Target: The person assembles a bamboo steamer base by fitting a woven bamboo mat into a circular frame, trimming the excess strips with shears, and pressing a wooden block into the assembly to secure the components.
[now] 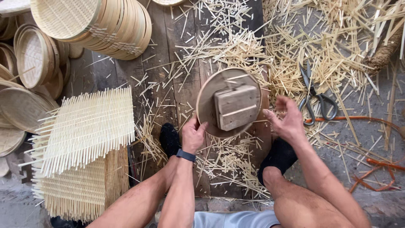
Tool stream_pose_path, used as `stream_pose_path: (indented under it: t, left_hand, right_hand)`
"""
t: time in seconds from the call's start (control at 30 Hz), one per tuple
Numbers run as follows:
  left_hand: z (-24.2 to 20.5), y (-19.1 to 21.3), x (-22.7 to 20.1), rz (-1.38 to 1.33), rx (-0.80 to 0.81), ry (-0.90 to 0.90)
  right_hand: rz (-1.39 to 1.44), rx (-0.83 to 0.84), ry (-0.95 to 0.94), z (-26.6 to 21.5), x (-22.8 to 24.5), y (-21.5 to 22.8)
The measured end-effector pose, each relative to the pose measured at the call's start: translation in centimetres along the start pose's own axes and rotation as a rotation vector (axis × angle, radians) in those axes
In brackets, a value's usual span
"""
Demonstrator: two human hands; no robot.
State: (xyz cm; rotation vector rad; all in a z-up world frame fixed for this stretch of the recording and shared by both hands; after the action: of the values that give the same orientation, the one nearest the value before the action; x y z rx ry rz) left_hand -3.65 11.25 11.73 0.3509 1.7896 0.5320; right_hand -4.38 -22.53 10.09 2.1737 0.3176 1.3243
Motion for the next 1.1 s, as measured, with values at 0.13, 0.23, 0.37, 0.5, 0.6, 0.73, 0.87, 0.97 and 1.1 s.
stream_pose_path:
  t: [0.13,0.23,0.37,0.5,0.6,0.73,0.87,0.97,1.1]
  left_hand:
    - [0.5,0.0,-9.1,-0.058,0.106,-0.342]
    - [-0.5,-1.3,-13.7,0.018,0.175,-0.553]
    - [-2.0,-3.7,-18.0,0.137,0.026,-0.880]
    - [-1.8,-4.2,-18.1,0.139,-0.090,-0.850]
    - [-1.9,-5.1,-17.7,0.166,-0.139,-0.862]
    - [-1.2,-6.8,-17.6,0.233,-0.194,-0.826]
    - [2.4,-6.9,-14.3,0.313,-0.005,-0.071]
    - [1.9,-4.7,-20.1,0.047,-0.122,-0.757]
    - [2.8,-4.6,-19.1,0.459,-0.100,-0.904]
  right_hand:
    - [-0.062,-0.268,0.787,-1.2,11.0,5.1]
    - [-0.163,-0.127,0.969,-1.4,13.9,4.5]
    - [-0.143,-0.082,0.985,-2.4,13.7,4.1]
    - [-0.081,-0.153,0.901,-2.0,12.2,3.8]
    - [-0.080,-0.162,0.849,-1.1,11.0,3.9]
    - [-0.099,-0.257,0.874,-0.5,10.8,4.7]
    - [-0.021,-0.536,0.804,-1.4,10.0,7.1]
    - [0.032,-0.370,0.865,-3.6,10.3,5.8]
    - [0.096,-0.225,0.646,-2.9,8.4,5.0]
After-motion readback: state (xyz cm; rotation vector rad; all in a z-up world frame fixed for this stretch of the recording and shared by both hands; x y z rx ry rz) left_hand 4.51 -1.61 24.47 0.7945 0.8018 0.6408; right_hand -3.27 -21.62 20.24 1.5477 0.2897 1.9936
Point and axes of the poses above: each hand's wrist, its own z-axis towards the middle knuckle, its own y-axis out of the back of the hand, x = y × z, the point moved 7 cm from there along z, towards the middle knuckle, and after that the axes turned 10 degrees about -x, right-handed, at the moved point
